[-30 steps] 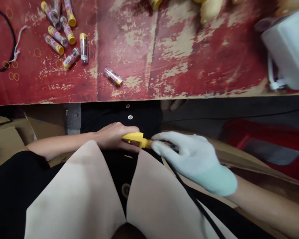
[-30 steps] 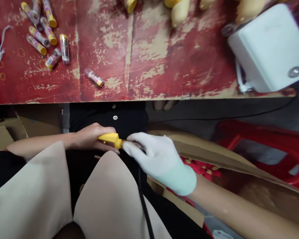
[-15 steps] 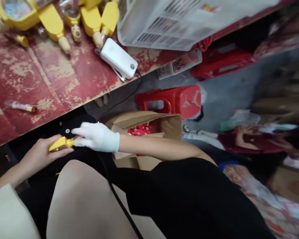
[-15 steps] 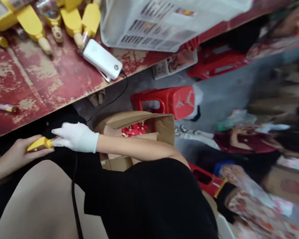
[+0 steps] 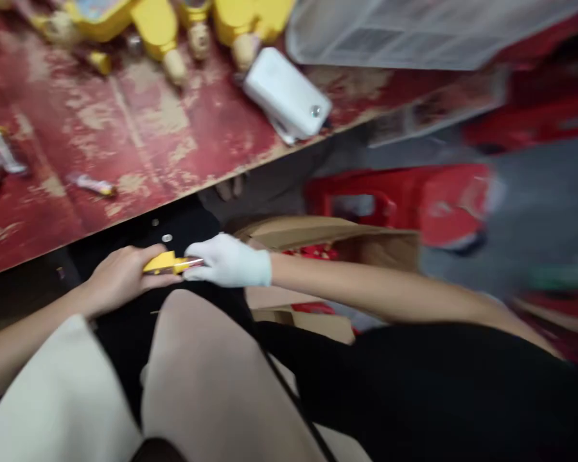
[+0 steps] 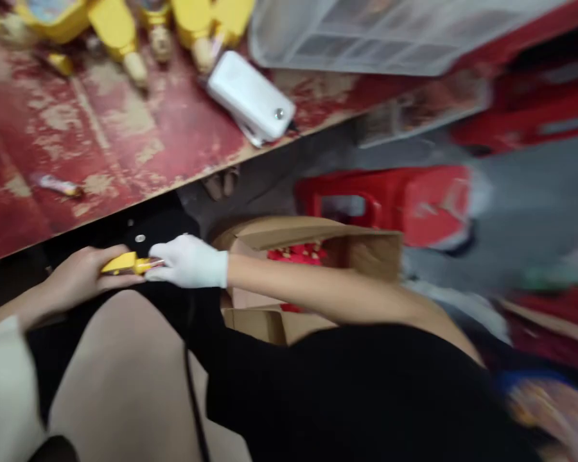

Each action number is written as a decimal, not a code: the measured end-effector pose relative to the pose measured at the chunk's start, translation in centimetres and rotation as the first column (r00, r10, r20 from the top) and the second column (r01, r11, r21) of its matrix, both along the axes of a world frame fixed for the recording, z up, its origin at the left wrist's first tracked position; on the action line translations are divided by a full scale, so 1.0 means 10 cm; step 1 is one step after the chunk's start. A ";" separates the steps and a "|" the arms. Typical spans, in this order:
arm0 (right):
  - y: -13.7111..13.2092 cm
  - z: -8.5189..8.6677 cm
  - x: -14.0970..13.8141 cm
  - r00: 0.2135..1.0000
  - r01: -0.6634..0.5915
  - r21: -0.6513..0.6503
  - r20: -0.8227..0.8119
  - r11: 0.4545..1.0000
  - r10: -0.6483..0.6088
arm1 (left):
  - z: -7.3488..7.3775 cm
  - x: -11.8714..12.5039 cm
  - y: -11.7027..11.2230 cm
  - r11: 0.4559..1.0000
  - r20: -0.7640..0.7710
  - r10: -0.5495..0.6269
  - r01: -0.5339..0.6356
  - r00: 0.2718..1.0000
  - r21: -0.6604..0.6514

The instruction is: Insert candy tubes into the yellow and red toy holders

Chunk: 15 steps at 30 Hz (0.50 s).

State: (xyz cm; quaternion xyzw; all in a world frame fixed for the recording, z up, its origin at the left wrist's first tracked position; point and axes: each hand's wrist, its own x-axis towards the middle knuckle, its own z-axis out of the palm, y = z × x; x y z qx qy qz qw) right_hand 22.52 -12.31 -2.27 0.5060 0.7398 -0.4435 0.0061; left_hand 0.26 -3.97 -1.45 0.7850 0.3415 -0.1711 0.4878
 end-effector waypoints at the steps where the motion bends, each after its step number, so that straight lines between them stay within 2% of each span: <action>1: 0.02 0.00 0.04 1.000 -0.028 0.057 -0.004 0.998 0.028 | 0.00 0.02 0.01 0.998 0.039 0.015 -0.013 0.999 -0.058; 3: 0.08 -0.04 0.13 0.998 -0.060 0.265 0.014 0.962 0.058 | -0.03 0.05 0.06 0.973 0.149 0.099 -0.064 0.984 -0.224; 5: 0.15 -0.09 0.20 0.995 -0.081 0.345 -0.025 0.935 0.095 | -0.07 0.04 0.12 0.947 0.206 0.170 -0.102 0.964 -0.304; 8: 0.17 -0.09 0.19 0.988 -0.117 0.304 -0.059 0.945 0.141 | -0.05 -0.01 0.10 0.919 0.218 0.242 -0.152 0.945 -0.363; 11: 0.09 -0.02 0.11 0.990 -0.107 0.246 -0.062 0.963 0.126 | 0.00 -0.04 -0.01 0.890 0.208 0.279 -0.171 0.937 -0.423; 15: 0.01 0.04 0.03 0.998 0.019 0.158 -0.064 0.987 -0.009 | 0.00 -0.07 -0.13 0.834 0.230 0.399 -0.247 0.888 -0.492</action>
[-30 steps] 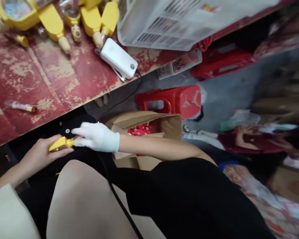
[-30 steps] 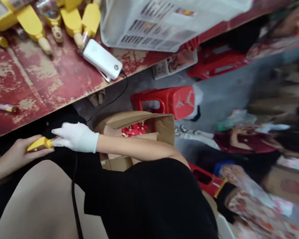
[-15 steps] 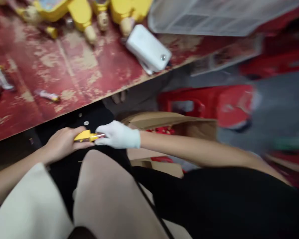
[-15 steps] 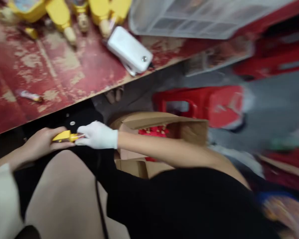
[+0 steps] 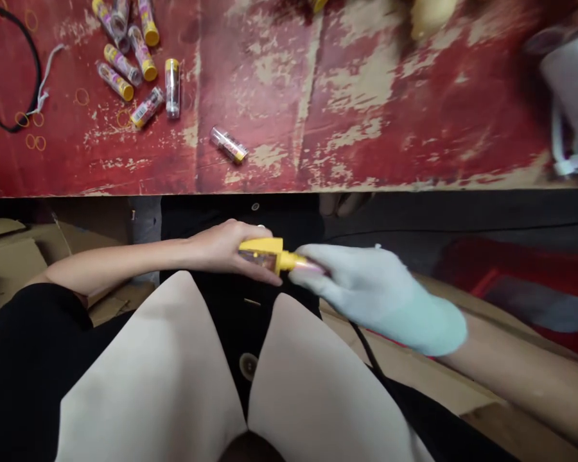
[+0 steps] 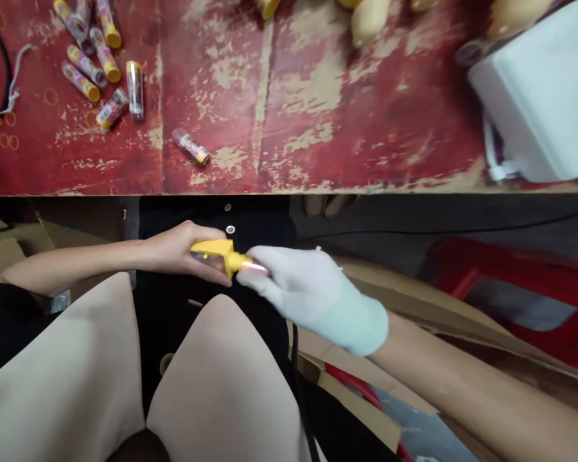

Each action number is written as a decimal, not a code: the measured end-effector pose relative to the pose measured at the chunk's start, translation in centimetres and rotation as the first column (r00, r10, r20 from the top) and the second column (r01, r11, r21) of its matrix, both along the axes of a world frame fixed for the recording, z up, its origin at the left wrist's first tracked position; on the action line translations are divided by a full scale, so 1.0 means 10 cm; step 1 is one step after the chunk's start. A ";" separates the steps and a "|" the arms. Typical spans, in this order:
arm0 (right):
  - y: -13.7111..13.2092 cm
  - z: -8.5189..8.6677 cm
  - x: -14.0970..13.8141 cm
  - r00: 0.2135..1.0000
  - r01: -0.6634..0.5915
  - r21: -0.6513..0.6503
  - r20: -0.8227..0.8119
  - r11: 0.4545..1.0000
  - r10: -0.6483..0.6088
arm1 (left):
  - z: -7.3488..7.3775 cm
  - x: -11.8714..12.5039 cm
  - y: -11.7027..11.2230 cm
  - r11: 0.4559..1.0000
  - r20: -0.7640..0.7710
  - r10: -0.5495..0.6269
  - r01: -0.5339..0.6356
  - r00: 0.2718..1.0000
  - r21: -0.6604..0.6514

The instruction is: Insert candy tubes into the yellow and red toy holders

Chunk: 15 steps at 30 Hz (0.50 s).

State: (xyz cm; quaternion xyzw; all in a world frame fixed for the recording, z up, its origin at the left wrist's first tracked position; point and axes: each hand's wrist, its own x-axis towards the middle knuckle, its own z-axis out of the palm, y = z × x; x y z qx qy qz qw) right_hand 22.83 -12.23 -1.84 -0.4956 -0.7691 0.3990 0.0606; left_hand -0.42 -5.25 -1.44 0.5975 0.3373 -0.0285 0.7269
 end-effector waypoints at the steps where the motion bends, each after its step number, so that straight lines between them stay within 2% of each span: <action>1: -0.01 0.01 0.00 0.999 0.032 -0.012 -0.002 0.999 -0.032 | 0.00 0.00 -0.01 0.999 0.012 0.032 -0.032 0.999 -0.001; 4: -0.01 0.04 0.03 1.000 0.030 0.017 -0.007 0.999 -0.030 | 0.00 0.02 -0.02 0.998 0.008 0.030 -0.030 1.000 0.059; 10: -0.08 0.09 0.07 0.990 -0.089 0.269 0.133 0.959 0.054 | 0.03 0.05 -0.05 0.964 -0.106 -0.113 0.135 0.988 0.231; 13: -0.15 0.10 0.06 0.988 -0.116 0.301 0.130 0.947 0.079 | 0.03 0.05 -0.10 0.951 -0.128 -0.162 0.190 0.978 0.246; 15: -0.18 0.11 0.05 0.992 -0.110 0.277 0.094 0.954 0.087 | 0.05 0.05 -0.15 0.931 -0.161 -0.183 0.224 0.970 0.289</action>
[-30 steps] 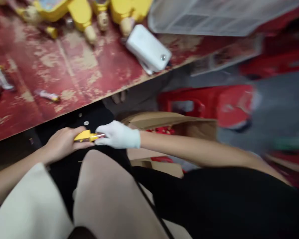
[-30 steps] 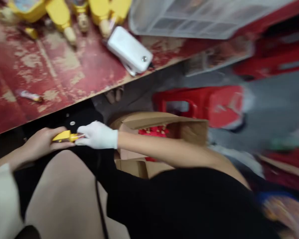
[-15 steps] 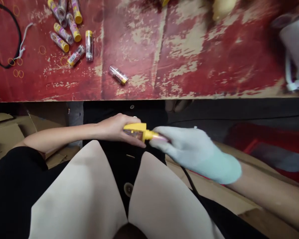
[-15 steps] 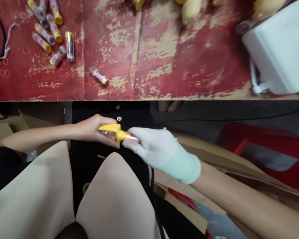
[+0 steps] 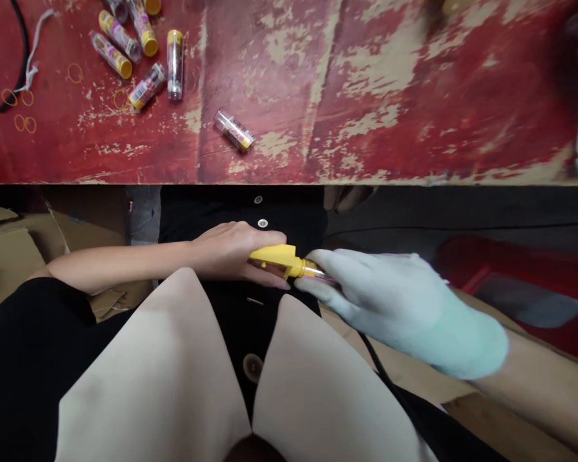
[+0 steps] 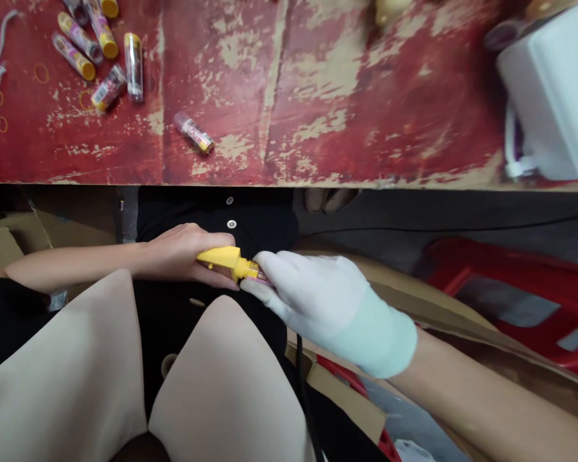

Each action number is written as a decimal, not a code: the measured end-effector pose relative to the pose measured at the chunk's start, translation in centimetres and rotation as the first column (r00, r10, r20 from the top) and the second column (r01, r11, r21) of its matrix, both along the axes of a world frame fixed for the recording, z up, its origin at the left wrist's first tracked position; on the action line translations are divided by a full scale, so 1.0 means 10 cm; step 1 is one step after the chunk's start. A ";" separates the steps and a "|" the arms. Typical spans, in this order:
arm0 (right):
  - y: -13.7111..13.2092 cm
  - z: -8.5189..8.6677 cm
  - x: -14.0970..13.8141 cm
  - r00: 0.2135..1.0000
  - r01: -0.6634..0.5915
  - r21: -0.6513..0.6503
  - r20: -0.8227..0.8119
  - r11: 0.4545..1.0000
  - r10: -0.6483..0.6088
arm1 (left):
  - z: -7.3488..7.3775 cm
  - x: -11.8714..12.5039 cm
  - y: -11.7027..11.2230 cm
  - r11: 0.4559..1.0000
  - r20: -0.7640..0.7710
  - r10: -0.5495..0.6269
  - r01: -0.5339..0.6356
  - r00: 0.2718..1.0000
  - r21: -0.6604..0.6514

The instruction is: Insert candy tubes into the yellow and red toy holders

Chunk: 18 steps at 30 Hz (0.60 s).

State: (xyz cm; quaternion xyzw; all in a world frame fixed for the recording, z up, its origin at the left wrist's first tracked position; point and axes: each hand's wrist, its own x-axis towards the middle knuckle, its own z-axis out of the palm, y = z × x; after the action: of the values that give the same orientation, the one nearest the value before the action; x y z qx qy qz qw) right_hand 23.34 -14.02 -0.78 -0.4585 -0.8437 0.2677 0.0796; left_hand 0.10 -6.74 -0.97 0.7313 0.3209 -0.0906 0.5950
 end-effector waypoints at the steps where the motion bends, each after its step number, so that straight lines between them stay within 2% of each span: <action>1: 0.00 0.01 -0.01 1.000 0.007 -0.044 -0.026 0.999 -0.008 | 0.01 0.01 -0.03 0.999 -0.022 -0.020 0.021 1.000 0.044; 3: 0.04 0.04 -0.02 0.995 0.048 -0.200 -0.076 0.979 -0.064 | 0.05 0.02 -0.09 0.985 -0.079 -0.062 0.073 0.995 0.155; 4: 0.08 0.05 -0.03 0.990 0.077 -0.311 -0.091 0.947 -0.110 | 0.07 0.03 -0.11 0.970 -0.110 -0.079 0.102 0.991 0.219; 5: 0.13 0.07 -0.04 0.983 0.102 -0.440 -0.093 0.892 -0.159 | 0.08 0.03 -0.13 0.949 -0.144 -0.092 0.130 0.985 0.286; 6: 0.18 0.07 -0.05 0.976 0.116 -0.580 -0.085 0.807 -0.202 | 0.08 0.03 -0.13 0.922 -0.176 -0.096 0.155 0.980 0.354; 8: 0.31 0.06 -0.07 0.965 0.096 -0.799 -0.071 0.594 -0.251 | 0.05 0.01 -0.10 0.870 -0.215 -0.085 0.178 0.973 0.459; 9: 0.36 0.03 -0.08 0.962 0.086 -0.838 -0.071 0.538 -0.264 | 0.03 -0.01 -0.06 0.861 -0.216 -0.069 0.167 0.974 0.480; 10: 0.40 0.00 -0.08 0.959 0.102 -0.824 -0.068 0.558 -0.276 | -0.01 -0.04 -0.02 0.872 -0.199 -0.042 0.133 0.979 0.471; 11: 0.42 -0.03 -0.07 0.958 0.141 -0.753 -0.060 0.643 -0.281 | -0.05 -0.07 0.02 0.901 -0.162 -0.011 0.080 0.987 0.426; 13: 0.45 -0.08 -0.05 0.965 0.217 -0.491 -0.026 0.844 -0.263 | -0.11 -0.13 0.10 0.966 -0.054 0.049 -0.033 0.997 0.257; 14: 0.45 -0.09 -0.03 0.970 0.224 -0.384 -0.005 0.896 -0.244 | -0.13 -0.15 0.12 0.982 -0.006 0.073 -0.070 0.997 0.177; 15: 0.45 -0.09 -0.02 0.974 0.215 -0.340 0.007 0.916 -0.226 | -0.14 -0.17 0.12 0.986 0.022 0.089 -0.092 0.996 0.142; 16: 0.46 -0.07 -0.01 0.977 0.201 -0.361 0.005 0.911 -0.213 | -0.14 -0.17 0.12 0.982 0.025 0.093 -0.096 0.995 0.165; 18: 0.48 -0.03 -0.01 0.972 0.184 -0.524 -0.028 0.832 -0.233 | -0.13 -0.17 0.09 0.937 -0.038 0.088 -0.070 0.995 0.342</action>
State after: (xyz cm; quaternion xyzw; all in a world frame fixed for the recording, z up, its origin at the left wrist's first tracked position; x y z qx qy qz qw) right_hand 23.22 -9.20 -1.13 -0.5395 -0.6809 0.4948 0.0202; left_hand -1.62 -5.82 -2.23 0.8069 0.3763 -0.0290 0.4543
